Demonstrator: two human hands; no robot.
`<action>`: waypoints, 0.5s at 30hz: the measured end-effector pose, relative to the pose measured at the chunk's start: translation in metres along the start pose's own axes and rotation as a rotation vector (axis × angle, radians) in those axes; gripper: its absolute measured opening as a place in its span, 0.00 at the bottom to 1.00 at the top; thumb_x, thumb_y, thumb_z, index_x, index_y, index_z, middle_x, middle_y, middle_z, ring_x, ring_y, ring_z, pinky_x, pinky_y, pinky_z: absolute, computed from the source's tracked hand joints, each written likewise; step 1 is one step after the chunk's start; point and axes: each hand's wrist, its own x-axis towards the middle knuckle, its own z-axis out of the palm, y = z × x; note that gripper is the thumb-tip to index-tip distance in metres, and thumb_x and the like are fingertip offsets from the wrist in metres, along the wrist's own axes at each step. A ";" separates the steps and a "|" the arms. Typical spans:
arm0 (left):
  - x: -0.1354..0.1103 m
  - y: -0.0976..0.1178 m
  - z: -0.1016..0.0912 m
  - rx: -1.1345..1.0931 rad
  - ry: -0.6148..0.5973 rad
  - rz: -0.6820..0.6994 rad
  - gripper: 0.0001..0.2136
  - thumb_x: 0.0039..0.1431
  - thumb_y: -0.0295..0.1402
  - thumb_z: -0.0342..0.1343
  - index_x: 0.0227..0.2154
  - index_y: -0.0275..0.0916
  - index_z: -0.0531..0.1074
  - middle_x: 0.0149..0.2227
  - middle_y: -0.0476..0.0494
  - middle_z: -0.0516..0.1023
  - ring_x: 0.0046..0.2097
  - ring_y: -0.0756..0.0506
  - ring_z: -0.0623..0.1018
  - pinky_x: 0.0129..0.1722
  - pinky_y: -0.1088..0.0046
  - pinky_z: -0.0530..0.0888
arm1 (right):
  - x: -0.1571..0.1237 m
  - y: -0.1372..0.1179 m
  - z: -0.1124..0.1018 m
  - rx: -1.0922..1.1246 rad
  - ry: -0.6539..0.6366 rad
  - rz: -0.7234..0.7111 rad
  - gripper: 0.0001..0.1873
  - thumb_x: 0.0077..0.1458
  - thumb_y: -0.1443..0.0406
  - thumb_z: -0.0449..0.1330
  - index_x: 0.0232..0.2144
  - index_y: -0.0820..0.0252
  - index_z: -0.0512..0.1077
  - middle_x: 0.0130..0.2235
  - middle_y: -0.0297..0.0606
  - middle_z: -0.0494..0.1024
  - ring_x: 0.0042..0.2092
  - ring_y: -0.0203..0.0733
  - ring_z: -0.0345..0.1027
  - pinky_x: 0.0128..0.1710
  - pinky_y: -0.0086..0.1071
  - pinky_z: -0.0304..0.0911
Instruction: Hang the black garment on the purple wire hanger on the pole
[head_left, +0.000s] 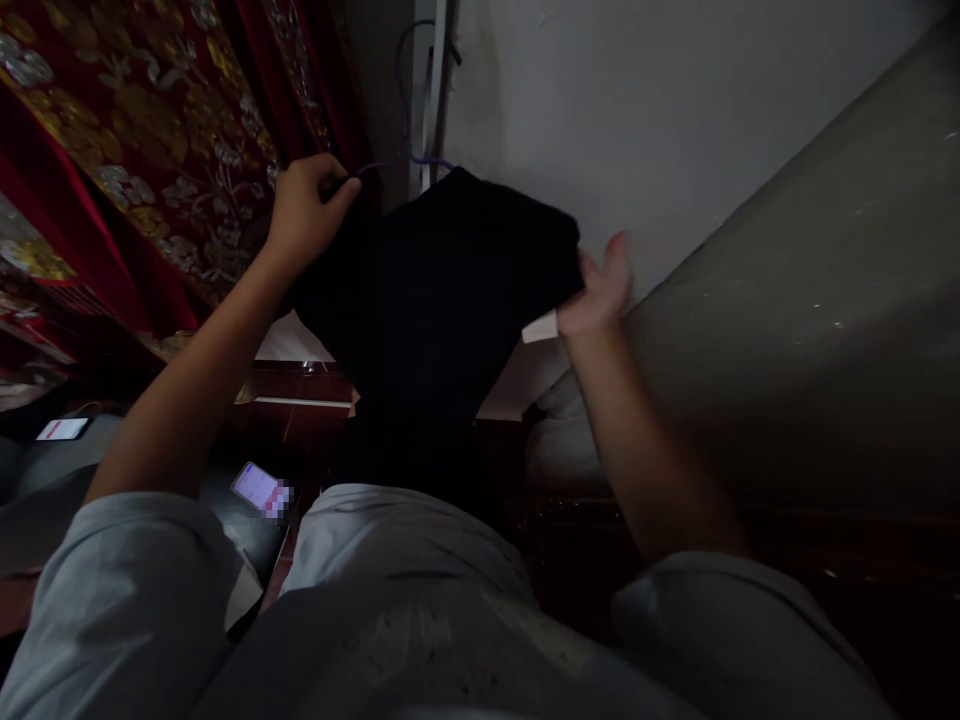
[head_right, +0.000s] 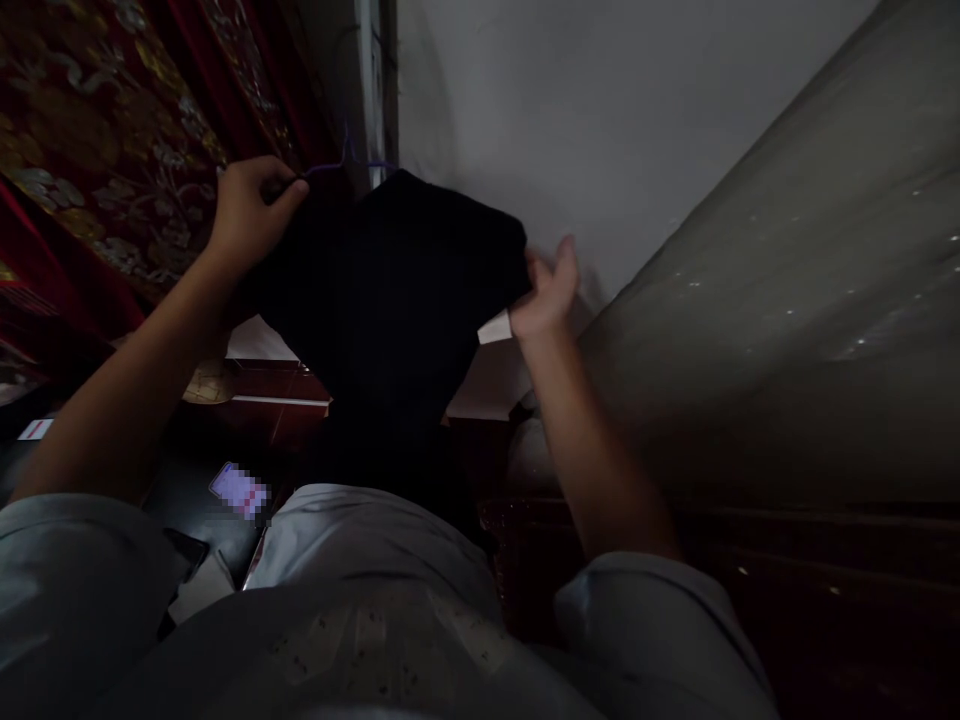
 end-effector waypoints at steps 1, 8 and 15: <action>-0.001 0.002 0.001 0.034 -0.003 0.000 0.14 0.67 0.47 0.54 0.39 0.40 0.73 0.44 0.47 0.78 0.44 0.47 0.69 0.51 0.68 0.64 | -0.002 -0.003 -0.006 0.164 0.012 0.018 0.41 0.57 0.32 0.44 0.46 0.52 0.80 0.53 0.49 0.79 0.60 0.63 0.66 0.52 0.53 0.64; 0.011 -0.009 0.007 0.073 -0.018 -0.073 0.09 0.70 0.41 0.55 0.41 0.40 0.68 0.42 0.50 0.75 0.42 0.49 0.65 0.47 0.70 0.63 | -0.004 -0.087 -0.016 0.707 -0.135 -0.120 0.38 0.55 0.38 0.51 0.60 0.46 0.74 0.72 0.29 0.59 0.75 0.54 0.41 0.64 0.52 0.54; 0.007 -0.028 0.003 -0.135 -0.033 0.022 0.18 0.64 0.53 0.55 0.44 0.44 0.66 0.46 0.53 0.75 0.45 0.49 0.67 0.49 0.70 0.68 | -0.017 -0.113 0.010 0.521 -0.640 0.077 0.33 0.42 0.34 0.63 0.41 0.49 0.79 0.51 0.41 0.82 0.52 0.59 0.75 0.54 0.53 0.69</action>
